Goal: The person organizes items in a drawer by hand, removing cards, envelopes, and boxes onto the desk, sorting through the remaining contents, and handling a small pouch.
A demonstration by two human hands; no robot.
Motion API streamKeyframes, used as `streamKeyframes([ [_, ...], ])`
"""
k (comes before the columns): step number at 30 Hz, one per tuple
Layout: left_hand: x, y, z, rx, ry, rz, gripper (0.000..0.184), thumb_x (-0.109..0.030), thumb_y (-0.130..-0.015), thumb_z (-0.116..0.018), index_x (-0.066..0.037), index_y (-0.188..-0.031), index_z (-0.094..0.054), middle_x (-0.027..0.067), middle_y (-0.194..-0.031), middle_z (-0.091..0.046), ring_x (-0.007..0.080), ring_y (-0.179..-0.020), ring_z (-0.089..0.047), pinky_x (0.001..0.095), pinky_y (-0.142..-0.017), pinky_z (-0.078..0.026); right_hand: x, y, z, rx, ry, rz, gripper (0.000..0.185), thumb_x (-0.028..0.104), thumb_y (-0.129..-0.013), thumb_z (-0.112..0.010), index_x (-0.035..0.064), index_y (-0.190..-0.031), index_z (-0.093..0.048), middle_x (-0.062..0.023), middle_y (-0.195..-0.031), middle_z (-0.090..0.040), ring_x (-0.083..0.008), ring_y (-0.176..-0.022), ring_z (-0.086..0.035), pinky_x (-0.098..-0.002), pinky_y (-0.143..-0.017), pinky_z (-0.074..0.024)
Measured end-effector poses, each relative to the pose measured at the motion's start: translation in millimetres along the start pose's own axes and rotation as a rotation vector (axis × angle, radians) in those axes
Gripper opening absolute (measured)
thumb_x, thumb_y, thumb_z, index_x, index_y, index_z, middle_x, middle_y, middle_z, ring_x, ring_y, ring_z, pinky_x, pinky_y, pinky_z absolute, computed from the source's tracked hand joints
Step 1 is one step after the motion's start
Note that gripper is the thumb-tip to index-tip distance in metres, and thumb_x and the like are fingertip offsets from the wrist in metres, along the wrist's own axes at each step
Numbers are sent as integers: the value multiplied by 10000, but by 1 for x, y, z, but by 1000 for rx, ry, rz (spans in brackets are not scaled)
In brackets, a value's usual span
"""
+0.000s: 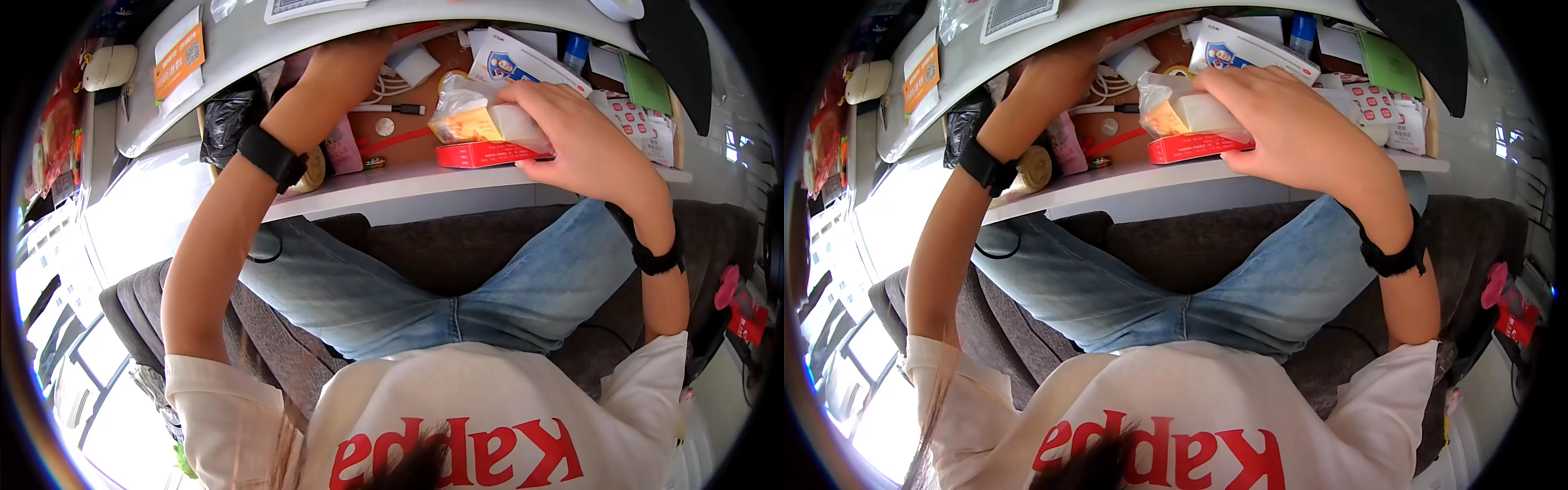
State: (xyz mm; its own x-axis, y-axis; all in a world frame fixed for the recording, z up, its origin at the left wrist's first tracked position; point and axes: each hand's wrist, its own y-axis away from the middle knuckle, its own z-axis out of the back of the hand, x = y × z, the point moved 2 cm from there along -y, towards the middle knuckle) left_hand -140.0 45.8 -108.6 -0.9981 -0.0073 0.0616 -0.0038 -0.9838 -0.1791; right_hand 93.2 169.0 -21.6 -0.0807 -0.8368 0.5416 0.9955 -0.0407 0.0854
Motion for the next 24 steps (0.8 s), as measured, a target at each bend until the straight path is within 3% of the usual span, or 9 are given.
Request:
streamKeyframes([
  [5, -35, -2, 22, 158, 356, 26, 458, -53, -738, -605, -24, -1182, -495, 206, -1077, -571, 368, -890, -591, 410, -766, -491, 3, 2, -2, -55, 34, 42, 464, 82, -656, -662, 46, -1076, -470, -151, -968, -587, -343, -972, -551, -419, -824, -429],
  [9, -60, 7, 30, 267, 696, 156, 372, -118, -769, -614, 27, -1092, -497, 252, -1026, -567, 404, -929, -564, 425, -773, -466, 4, 4, 0, -61, 21, 93, 456, 123, -682, -680, 45, -1079, -470, -141, -961, -587, -338, -964, -553, -411, -825, -428],
  [12, -65, 7, 41, 357, 757, 239, 348, -179, -820, -600, 39, -1067, -490, 264, -1010, -562, 410, -936, -560, 426, -779, -459, 7, 6, 5, 15, -47, 59, 434, 183, -719, -690, 33, -1069, -482, -139, -978, -583, -335, -961, -553, -395, -832, -426],
  [15, -75, 16, 51, 482, 759, 231, 346, -191, -846, -577, 50, -1073, -475, 263, -1021, -546, 408, -936, -563, 427, -782, -456, 18, -3, 22, 309, -170, -177, 357, 265, -816, -631, 18, -1054, -532, -160, -1213, -522, -325, -1067, -514, -381, -894, -412],
  [18, -83, 28, 57, 549, 800, 252, 347, -187, -863, -550, 61, -1089, -460, 259, -1034, -528, 402, -928, -568, 425, -790, -453, 13, -17, 13, -56, 69, 136, 304, 274, -867, -568, -29, -882, -580, -170, -1310, -469, -320, -1050, -517, -370, -851, -436],
  [22, -81, 26, 67, 651, 948, 220, 272, -144, -880, -492, 56, -1061, -455, 245, -956, -553, 382, -887, -572, 422, -772, -455, 26, -55, -1, 40, -125, 99, 371, 268, -893, -528, -59, -721, -556, -179, -1399, -381, -306, -971, -555, -371, -853, -421],
  [24, -81, 27, 69, 632, 1012, 184, 287, -118, -874, -480, 33, -1114, -439, 242, -874, -568, 368, -858, -574, 416, -757, -458, 8, -70, -30, -37, -162, 242, 378, 273, -898, -520, -58, -717, -546, -188, -1289, -473, -310, -926, -560, -377, -844, -417],
])
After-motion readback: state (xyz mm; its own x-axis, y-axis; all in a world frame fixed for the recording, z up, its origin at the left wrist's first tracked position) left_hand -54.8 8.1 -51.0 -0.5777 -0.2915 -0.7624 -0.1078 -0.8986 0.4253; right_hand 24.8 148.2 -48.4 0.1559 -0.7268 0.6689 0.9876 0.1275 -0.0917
